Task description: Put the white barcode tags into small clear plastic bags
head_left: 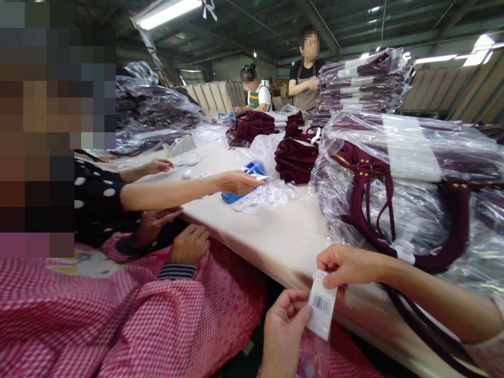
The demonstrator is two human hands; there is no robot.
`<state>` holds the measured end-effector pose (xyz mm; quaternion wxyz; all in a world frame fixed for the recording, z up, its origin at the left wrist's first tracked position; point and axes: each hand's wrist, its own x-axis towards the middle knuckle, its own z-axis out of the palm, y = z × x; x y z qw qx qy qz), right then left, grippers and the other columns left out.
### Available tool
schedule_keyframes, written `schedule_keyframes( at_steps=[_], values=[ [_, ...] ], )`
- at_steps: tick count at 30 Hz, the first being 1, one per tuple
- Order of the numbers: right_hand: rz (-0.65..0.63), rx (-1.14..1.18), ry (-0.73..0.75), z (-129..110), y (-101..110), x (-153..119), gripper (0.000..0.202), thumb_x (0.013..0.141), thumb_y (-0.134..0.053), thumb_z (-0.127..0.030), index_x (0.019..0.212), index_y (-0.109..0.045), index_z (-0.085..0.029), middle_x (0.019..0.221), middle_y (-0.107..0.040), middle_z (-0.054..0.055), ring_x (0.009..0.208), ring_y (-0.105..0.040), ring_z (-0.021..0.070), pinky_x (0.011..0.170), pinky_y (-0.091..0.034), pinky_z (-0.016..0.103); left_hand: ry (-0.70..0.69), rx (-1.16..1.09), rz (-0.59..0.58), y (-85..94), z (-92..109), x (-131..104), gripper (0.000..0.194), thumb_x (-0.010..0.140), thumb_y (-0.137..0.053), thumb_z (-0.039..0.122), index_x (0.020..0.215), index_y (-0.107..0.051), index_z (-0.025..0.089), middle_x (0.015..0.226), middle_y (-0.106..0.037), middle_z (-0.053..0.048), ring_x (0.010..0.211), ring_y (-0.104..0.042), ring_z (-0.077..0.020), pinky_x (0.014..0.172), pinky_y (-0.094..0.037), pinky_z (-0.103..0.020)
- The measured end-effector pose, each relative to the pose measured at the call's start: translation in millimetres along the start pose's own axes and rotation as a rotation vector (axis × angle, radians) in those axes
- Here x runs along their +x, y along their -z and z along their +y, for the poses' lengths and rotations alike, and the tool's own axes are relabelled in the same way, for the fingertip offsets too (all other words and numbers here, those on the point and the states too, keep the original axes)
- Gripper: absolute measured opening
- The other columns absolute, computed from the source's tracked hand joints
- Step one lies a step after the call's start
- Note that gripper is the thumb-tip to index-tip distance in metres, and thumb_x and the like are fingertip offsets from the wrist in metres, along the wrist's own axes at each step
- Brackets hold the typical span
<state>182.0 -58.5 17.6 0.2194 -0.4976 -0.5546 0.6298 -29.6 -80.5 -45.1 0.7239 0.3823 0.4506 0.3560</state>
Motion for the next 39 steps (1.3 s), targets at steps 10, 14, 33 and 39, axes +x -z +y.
schedule_keyframes(
  at_steps=[10,14,33,39],
  values=[
    [-0.017,0.04,-0.01,-10,10,-10,0.008,0.068,-0.063,-0.017,0.071,-0.056,-0.015,0.062,-0.064,-0.003,0.049,-0.059,0.0084,0.051,-0.045,0.018,0.307,-0.37,-0.066,-4.7,10,-15,0.038,0.066,-0.079,0.034,0.094,-0.071,0.011,0.084,-0.075,-0.012,0.066,-0.067,-0.0178,0.061,-0.05,-0.025],
    [-0.023,0.03,-0.021,-9,8,-10,0.007,0.068,-0.062,-0.017,0.072,-0.057,-0.014,0.06,-0.063,-0.003,0.049,-0.058,0.0085,0.051,-0.045,0.019,0.395,-0.314,-0.129,-1.6,0,-21,0.034,0.064,-0.08,0.032,0.085,-0.072,0.007,0.073,-0.073,-0.013,0.06,-0.067,-0.0184,0.059,-0.05,-0.027],
    [-0.031,-0.07,0.042,3,-11,-1,0.007,0.069,-0.057,-0.012,0.074,-0.058,-0.017,0.056,-0.063,-0.005,0.049,-0.059,0.0098,0.048,-0.043,0.017,0.131,0.028,-0.072,-9.8,-1,-12,0.042,0.065,-0.075,0.054,0.074,-0.072,0.013,0.06,-0.067,-0.004,0.051,-0.054,-0.0118,0.052,-0.037,-0.022],
    [-0.057,-0.141,0.008,7,-22,0,0.007,0.07,-0.058,-0.013,0.076,-0.057,-0.018,0.056,-0.061,-0.005,0.05,-0.059,0.0112,0.044,-0.037,0.016,0.148,0.072,-0.079,-15.3,7,-9,0.043,0.061,-0.078,0.053,0.075,-0.074,0.012,0.061,-0.066,-0.004,0.052,-0.052,-0.0116,0.05,-0.034,-0.022]
  ],
)
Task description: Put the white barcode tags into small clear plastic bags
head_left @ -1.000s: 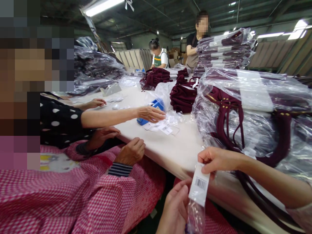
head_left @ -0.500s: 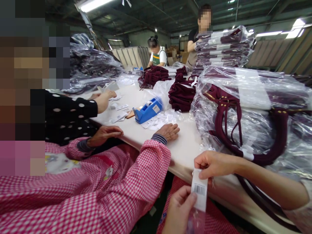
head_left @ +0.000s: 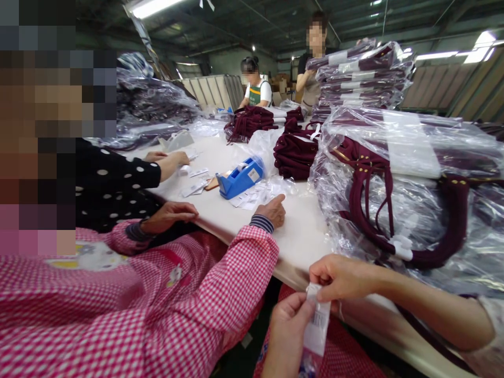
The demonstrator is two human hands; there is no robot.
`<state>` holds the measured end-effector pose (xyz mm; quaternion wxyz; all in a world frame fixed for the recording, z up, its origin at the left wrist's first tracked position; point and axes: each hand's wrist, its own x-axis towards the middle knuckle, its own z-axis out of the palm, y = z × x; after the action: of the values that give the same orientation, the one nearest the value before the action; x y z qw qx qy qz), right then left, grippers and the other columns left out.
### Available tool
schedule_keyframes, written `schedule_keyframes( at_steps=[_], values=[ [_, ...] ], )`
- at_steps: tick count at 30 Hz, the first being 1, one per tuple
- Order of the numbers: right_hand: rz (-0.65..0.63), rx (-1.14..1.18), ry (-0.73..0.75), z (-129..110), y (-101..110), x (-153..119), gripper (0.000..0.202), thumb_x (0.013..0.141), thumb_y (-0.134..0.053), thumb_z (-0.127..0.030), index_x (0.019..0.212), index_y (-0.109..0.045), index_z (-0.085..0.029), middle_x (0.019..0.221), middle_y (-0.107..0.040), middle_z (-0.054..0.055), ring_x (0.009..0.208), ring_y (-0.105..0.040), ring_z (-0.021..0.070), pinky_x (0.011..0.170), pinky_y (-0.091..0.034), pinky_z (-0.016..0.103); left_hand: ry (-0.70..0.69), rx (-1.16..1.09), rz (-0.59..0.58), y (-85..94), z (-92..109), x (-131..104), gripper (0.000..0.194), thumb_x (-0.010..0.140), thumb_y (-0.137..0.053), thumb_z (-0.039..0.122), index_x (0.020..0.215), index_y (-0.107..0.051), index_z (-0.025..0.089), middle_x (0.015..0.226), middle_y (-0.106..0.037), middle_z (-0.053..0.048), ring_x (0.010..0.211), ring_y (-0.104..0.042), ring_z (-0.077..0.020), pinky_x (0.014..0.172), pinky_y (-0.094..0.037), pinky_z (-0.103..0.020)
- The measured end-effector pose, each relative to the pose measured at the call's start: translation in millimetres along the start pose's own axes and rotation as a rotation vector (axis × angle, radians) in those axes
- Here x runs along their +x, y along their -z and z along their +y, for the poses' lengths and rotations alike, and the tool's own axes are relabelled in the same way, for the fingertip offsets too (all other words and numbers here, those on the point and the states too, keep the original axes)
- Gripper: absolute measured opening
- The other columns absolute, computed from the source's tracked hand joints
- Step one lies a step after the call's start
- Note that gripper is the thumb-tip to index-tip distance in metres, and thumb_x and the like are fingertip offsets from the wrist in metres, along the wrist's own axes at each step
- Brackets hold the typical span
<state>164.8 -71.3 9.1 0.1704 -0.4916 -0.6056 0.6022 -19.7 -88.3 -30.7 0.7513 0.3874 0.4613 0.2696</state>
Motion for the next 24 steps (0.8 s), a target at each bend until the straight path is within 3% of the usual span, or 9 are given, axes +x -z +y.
schedule_keyframes(
  at_steps=[2,6,9,14,19,24],
  values=[
    [0.054,-0.133,0.014,-5,-3,-3,0.003,0.075,-0.056,-0.016,0.076,-0.058,-0.018,0.058,-0.061,-0.004,0.053,-0.059,0.012,0.048,-0.038,0.018,-0.015,0.008,0.012,1.3,1,3,0.042,0.062,-0.077,0.053,0.075,-0.074,0.013,0.061,-0.066,-0.004,0.052,-0.051,-0.011,0.05,-0.033,-0.021],
    [0.298,-0.523,0.116,-16,-16,-11,0.026,0.092,-0.04,-0.026,0.077,-0.061,-0.018,0.075,-0.067,0.004,0.07,-0.062,0.0169,0.064,-0.042,0.025,-0.069,-0.054,0.026,11.4,1,13,0.039,0.061,-0.079,0.051,0.07,-0.072,0.014,0.06,-0.066,-0.002,0.054,-0.053,-0.0122,0.053,-0.036,-0.022],
    [0.32,-0.621,0.136,-17,-29,-10,0.029,0.096,-0.034,-0.027,0.095,-0.062,-0.019,0.088,-0.07,0.009,0.078,-0.065,0.0204,0.07,-0.044,0.027,-0.113,-0.118,0.013,18.1,3,23,0.037,0.06,-0.081,0.047,0.071,-0.073,0.013,0.06,-0.066,-0.002,0.058,-0.056,-0.0138,0.058,-0.04,-0.023],
    [0.341,-0.741,0.129,-10,-38,8,0.032,0.089,-0.045,-0.026,0.116,-0.06,-0.018,0.099,-0.07,0.014,0.084,-0.066,0.0251,0.071,-0.045,0.029,-0.17,-0.188,0.045,23.0,7,39,0.041,0.054,-0.083,0.05,0.068,-0.072,0.013,0.059,-0.066,-0.002,0.056,-0.055,-0.0136,0.058,-0.041,-0.024],
    [0.38,-0.73,0.204,-20,-27,31,0.036,0.088,-0.047,-0.025,0.122,-0.057,-0.019,0.098,-0.069,0.012,0.084,-0.065,0.0238,0.071,-0.046,0.027,-0.311,-0.208,0.079,32.2,25,49,0.035,0.059,-0.083,0.045,0.066,-0.07,0.013,0.061,-0.065,0.0,0.058,-0.053,-0.0114,0.058,-0.041,-0.022],
    [0.328,-0.526,0.4,-61,3,73,0.028,0.095,-0.038,-0.026,0.098,-0.065,-0.021,0.079,-0.067,0.002,0.067,-0.062,0.0153,0.062,-0.045,0.023,-0.477,-0.251,0.212,42.3,72,62,0.031,0.072,-0.073,0.044,0.08,-0.063,0.016,0.068,-0.068,-0.001,0.064,-0.063,-0.0158,0.06,-0.047,-0.024]
  ],
)
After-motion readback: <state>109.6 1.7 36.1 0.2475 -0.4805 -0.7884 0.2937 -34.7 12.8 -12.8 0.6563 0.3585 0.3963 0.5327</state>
